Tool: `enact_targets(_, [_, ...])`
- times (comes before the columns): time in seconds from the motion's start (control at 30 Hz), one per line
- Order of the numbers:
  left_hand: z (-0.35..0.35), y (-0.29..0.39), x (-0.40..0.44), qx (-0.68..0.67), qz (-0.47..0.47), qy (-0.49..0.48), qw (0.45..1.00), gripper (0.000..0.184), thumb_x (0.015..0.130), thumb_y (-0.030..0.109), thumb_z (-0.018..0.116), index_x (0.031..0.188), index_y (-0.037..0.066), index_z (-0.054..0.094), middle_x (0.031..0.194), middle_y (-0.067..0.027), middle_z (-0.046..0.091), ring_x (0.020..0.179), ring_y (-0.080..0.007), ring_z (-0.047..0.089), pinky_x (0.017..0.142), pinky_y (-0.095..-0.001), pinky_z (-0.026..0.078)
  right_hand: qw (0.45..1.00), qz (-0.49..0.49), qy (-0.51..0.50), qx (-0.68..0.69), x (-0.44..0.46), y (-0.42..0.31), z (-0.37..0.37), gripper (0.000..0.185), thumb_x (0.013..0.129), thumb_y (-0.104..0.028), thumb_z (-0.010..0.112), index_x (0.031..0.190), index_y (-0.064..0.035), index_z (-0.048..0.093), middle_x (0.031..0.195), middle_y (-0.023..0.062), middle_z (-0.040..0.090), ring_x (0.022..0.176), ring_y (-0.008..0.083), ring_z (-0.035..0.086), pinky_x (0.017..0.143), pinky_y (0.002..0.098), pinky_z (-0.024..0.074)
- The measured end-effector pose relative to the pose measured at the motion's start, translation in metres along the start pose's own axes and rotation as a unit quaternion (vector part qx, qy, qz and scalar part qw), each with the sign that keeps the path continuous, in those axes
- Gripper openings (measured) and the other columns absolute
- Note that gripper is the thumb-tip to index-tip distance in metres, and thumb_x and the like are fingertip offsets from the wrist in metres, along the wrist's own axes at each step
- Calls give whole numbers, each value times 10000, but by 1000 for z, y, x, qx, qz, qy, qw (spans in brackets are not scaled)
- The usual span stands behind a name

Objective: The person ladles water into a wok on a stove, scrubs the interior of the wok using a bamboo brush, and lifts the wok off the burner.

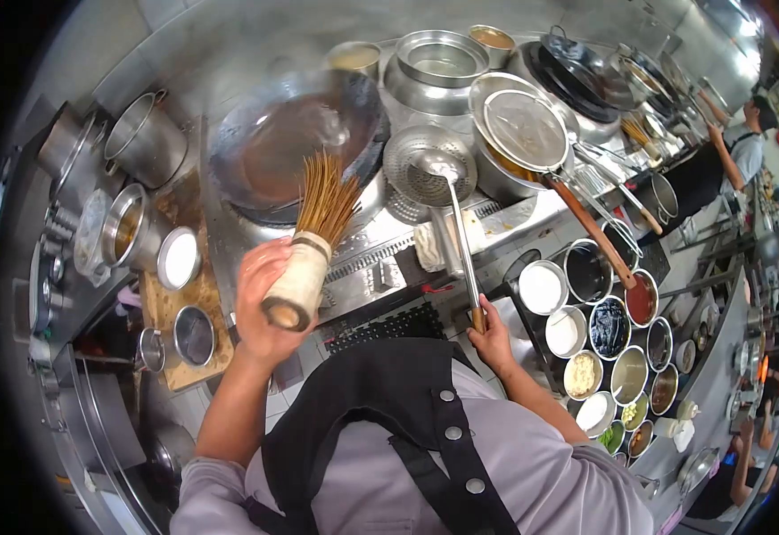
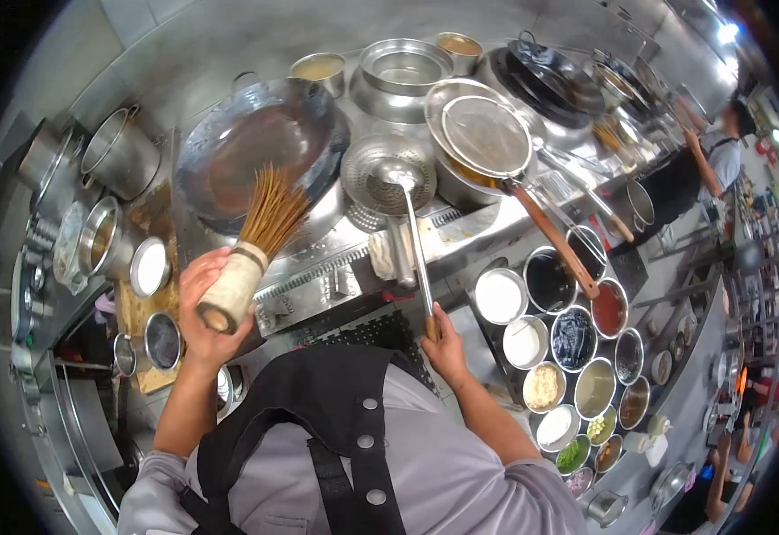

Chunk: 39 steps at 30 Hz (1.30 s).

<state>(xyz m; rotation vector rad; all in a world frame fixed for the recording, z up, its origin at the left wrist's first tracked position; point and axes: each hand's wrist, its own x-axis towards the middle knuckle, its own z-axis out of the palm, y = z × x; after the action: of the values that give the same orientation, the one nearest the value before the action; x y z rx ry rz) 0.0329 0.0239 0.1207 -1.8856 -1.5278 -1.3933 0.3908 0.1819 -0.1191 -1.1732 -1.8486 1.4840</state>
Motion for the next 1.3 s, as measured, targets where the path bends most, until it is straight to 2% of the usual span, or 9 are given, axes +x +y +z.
enact_targets(0.13, [-44, 16, -10, 25, 16, 36, 999, 693, 745, 52, 822, 1322, 65, 438, 1237, -189, 537, 1159, -420, 603, 949, -502, 532, 900, -239, 121, -345, 11, -57, 11, 642, 854, -78, 729, 1450, -51, 493, 1079, 161, 600, 923, 237, 612, 809, 332, 501])
enact_targets(0.23, [-30, 13, 3, 26, 66, 96, 993, 711, 739, 130, 866, 1312, 87, 446, 1251, -177, 515, 1165, -415, 583, 945, -508, 525, 993, -94, -58, 38, 14, -193, 49, 500, 1013, -269, 596, 1433, -21, 486, 1288, 123, 607, 1184, 243, 585, 965, 391, 493])
enact_targets(0.37, [21, 25, 6, 7, 92, 78, 993, 476, 835, 272, 792, 1198, 39, 588, 1234, -186, 532, 1229, -429, 523, 1019, -543, 457, 801, -29, -290, 522, 11, -295, 111, 584, 1071, -497, 391, 1404, -26, 485, 1302, 124, 610, 1177, 233, 614, 1047, 401, 469])
enact_targets(0.67, [33, -99, -18, 121, -78, 7, 990, 394, 894, 312, 710, 1179, 48, 648, 1119, -141, 609, 1084, -342, 594, 1020, -482, 439, 837, -36, -199, 509, 103, -333, 97, 570, 984, -264, 592, 1478, -116, 348, 1118, 158, 585, 950, 287, 646, 706, 370, 593])
enact_targets(0.8, [60, -166, -29, 228, -203, -156, 939, 157, 905, 247, 688, 947, 96, 677, 888, -93, 643, 866, -313, 614, 819, -441, 468, 919, -158, -285, 224, 199, -393, 82, 840, 900, -114, 630, 1612, -247, 205, 1148, 154, 587, 859, 273, 657, 711, 349, 585])
enact_targets(0.87, [62, -161, -19, 248, -175, -134, 944, 147, 908, 233, 680, 831, 114, 644, 747, -53, 599, 772, -280, 610, 718, -415, 452, 935, -224, -245, 126, 241, -412, 93, 789, 821, -64, 654, 1546, -230, 392, 1078, 198, 627, 818, 318, 676, 725, 390, 577])
enact_targets(0.93, [59, -155, -8, 234, -177, -154, 943, 140, 894, 231, 694, 835, 114, 644, 739, -53, 587, 748, -267, 611, 686, -404, 453, 803, -483, -179, -299, 267, -424, 99, 710, 771, -58, 664, 1458, -180, 534, 1079, 227, 671, 872, 322, 692, 793, 422, 564])
enact_targets(1.17, [65, -164, -20, 238, -160, -92, 953, 109, 858, 229, 722, 831, 135, 672, 762, -10, 559, 740, -218, 576, 691, -374, 445, 661, -328, -352, -576, 308, -386, 182, 482, 742, -220, 728, 1213, -126, 691, 984, 213, 720, 937, 361, 712, 859, 447, 572])
enact_targets(1.3, [62, -171, -22, 202, -137, -57, 968, 131, 803, 183, 772, 850, 111, 673, 738, -19, 526, 698, -217, 541, 631, -359, 422, 748, -315, -231, -537, 405, -353, 267, 344, 805, -236, 702, 1105, -67, 717, 990, 215, 735, 953, 377, 715, 866, 466, 575])
